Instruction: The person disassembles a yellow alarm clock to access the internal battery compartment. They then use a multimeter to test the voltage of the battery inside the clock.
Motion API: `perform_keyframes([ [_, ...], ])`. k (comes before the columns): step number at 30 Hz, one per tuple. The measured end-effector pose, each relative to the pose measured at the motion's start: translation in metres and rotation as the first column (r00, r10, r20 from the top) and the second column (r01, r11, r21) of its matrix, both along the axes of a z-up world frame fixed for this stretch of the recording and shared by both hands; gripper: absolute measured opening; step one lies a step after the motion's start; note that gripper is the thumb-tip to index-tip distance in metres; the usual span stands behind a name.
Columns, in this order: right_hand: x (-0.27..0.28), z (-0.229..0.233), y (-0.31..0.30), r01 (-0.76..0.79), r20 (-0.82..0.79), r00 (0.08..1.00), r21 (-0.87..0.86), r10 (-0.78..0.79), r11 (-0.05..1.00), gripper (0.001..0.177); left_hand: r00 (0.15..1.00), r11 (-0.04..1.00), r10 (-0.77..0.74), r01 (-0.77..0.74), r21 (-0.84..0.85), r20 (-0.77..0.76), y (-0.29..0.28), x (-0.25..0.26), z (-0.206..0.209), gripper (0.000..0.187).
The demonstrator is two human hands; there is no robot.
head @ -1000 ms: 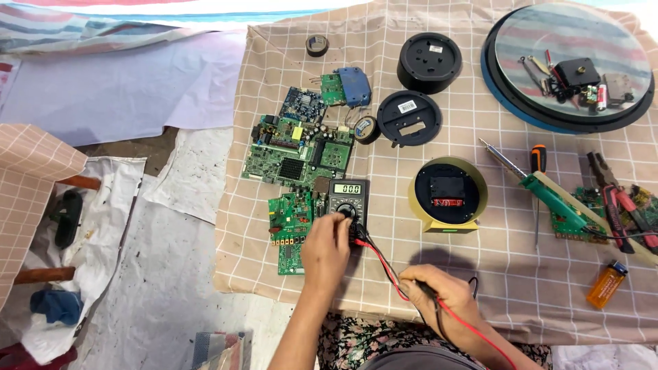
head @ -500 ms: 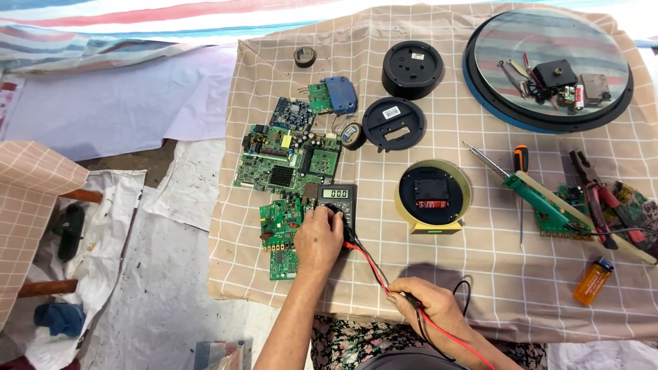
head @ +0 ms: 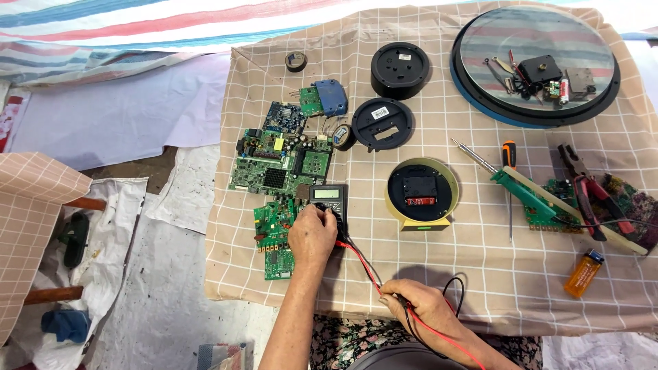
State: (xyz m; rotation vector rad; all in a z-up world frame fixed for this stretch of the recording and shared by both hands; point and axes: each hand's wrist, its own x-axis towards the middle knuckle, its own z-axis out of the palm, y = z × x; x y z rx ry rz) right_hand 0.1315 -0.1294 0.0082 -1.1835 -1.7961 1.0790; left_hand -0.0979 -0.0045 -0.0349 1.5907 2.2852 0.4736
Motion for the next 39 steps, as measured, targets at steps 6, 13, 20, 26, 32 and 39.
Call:
perform_keyframes([
  [6, -0.001, 0.000, -0.003, -0.012, 0.030, 1.000, 0.037, 0.011, 0.999, 0.015, 1.000, 0.999, 0.005, -0.005, 0.051, 0.016, -0.003, -0.002, -0.006, 0.025],
  [13, 0.004, 0.001, -0.006, -0.003, 0.031, 1.000, -0.011, 0.004, 1.000, 0.014, 0.984, 0.995, -0.029, 0.013, 0.095, 0.173, -0.013, -0.006, 0.005, 0.026],
  [20, 0.002, 0.002, -0.006, -0.027, 0.062, 0.998, -0.013, 0.028, 1.000, 0.016, 0.993, 0.995, -0.025, 0.014, 0.094, 0.119, -0.015, -0.005, 0.001, 0.028],
  [26, -0.002, -0.006, -0.009, -0.018, 0.093, 0.996, 0.029, 0.015, 0.999, 0.016, 0.999, 1.000, -0.011, 0.010, 0.015, 0.035, -0.012, -0.004, -0.010, 0.027],
  [32, 0.002, 0.005, -0.008, -0.018, 0.095, 0.995, 0.047, 0.014, 0.999, 0.017, 0.999, 0.987, -0.012, 0.007, 0.158, 0.030, -0.017, -0.004, -0.006, 0.027],
  [39, 0.045, 0.073, -0.010, 0.108, 0.066, 0.991, 0.131, -0.118, 0.985, 0.019, 0.624, 0.957, -0.200, 0.288, 0.015, 0.755, -0.082, 0.072, 0.131, 0.085],
])
